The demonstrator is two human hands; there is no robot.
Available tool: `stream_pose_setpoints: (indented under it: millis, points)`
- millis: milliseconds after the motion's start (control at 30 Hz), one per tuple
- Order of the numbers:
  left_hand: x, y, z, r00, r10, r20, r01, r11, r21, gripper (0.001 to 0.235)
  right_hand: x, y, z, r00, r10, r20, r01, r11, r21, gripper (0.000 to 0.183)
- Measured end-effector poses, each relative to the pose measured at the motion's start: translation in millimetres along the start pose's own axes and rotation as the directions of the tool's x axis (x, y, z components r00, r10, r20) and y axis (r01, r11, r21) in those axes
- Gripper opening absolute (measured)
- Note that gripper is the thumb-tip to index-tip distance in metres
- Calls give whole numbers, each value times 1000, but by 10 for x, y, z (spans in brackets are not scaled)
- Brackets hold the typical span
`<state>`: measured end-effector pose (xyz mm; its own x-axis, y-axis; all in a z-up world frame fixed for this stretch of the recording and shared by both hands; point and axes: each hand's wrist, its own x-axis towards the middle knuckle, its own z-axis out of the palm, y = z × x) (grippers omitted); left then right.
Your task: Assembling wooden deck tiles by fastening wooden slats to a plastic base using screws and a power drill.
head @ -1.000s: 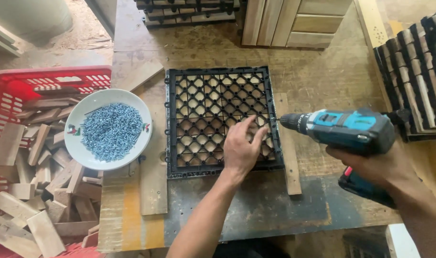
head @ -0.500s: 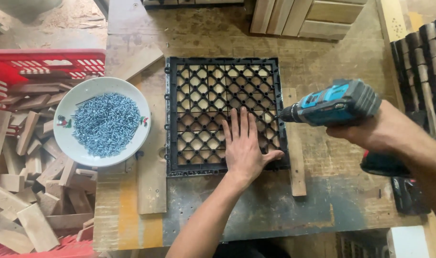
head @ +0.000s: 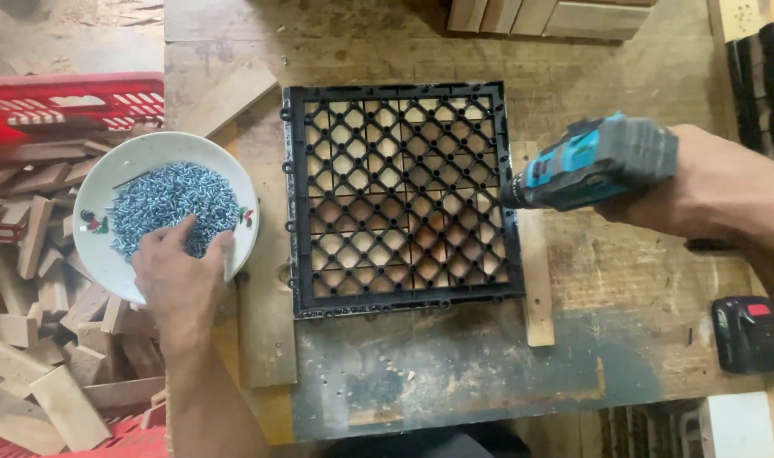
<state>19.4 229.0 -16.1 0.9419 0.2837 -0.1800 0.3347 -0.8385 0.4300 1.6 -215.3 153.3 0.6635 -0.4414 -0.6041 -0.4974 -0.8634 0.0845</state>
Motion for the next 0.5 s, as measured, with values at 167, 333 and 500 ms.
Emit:
stream_pose_setpoints:
  millis: [167,333,500]
  points:
    - [-12,-124,104,994,34,-108,-44,995,-89,16,-288,1,123,995,-102,-7,99,983,-156,45]
    - [-97,-122,116,979,110,-170,-129,986,-104,20,-631,481,545,998,-37,-42,51,913,405,33]
    - [51,-195,153,989,110,-96,-99,989,113,21,-901,890,1003,910,21,-414,295,669,682,69]
